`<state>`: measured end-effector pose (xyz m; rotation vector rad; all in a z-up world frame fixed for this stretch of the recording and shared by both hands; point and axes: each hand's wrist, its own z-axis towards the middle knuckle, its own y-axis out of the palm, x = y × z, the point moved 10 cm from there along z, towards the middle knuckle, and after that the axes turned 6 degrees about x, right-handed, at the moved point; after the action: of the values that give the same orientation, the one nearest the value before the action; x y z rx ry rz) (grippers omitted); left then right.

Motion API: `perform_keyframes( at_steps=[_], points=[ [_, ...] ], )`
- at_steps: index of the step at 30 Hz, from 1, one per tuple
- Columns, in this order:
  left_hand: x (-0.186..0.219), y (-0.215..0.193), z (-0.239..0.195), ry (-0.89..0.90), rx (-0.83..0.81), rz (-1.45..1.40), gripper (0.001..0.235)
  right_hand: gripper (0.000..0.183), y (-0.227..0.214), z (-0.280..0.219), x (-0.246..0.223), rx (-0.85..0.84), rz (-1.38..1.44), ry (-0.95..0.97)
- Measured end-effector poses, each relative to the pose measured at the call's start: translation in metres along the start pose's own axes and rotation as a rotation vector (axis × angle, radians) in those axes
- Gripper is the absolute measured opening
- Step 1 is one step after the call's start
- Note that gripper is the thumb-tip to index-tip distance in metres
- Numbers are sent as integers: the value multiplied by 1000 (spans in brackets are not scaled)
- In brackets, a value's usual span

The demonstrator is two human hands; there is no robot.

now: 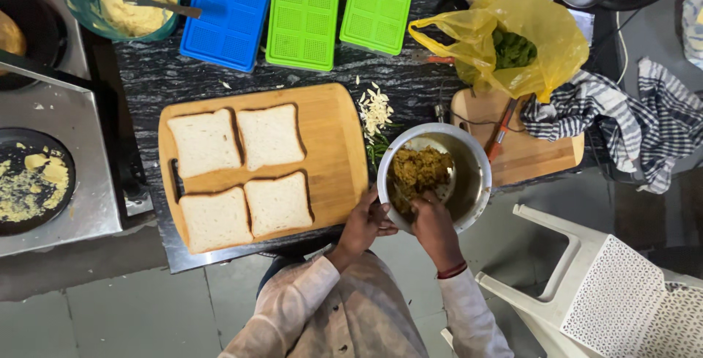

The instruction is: The person spreads a yellow-green mixture onto slices of white bread using a metal spoon. They work on one slice at a time, scooping the mixture from a metal bowl and smoothing it across the surface before placing the slice back on the cutting board.

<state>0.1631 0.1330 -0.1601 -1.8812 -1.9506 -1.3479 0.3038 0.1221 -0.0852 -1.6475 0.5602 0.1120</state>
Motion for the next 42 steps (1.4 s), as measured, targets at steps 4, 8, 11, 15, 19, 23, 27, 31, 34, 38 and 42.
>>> perform_keyframes(
  at_steps=[4,8,11,15,19,23,27,31,34,38,42],
  points=[
    [4,2,0,32,12,-15,58,19,-8,3,7,17,136,-42],
    [2,3,2,47,-35,-42,58,21,-8,-4,52,-191,418,291],
    [-4,0,3,40,-37,-43,60,22,-46,2,32,93,-26,24],
    [-6,-1,0,103,-73,-109,64,37,-41,5,9,81,-164,-128],
    [-7,-2,-2,89,-46,-123,64,41,-25,9,2,-13,-123,-212],
    [-3,2,-5,52,-36,-113,61,29,0,5,23,-153,-80,-111],
    [7,10,-5,58,-59,-123,66,36,-15,16,20,-24,118,-278],
    [5,3,-8,148,-27,-44,65,28,3,4,71,-256,360,154],
    [15,-7,-1,230,-10,131,67,24,-8,-2,89,-261,458,317],
    [18,-32,-24,398,-26,384,55,26,-31,-10,90,-182,545,321],
    [22,-80,-72,317,-179,447,40,28,-61,-21,65,-136,414,171]
  ],
)
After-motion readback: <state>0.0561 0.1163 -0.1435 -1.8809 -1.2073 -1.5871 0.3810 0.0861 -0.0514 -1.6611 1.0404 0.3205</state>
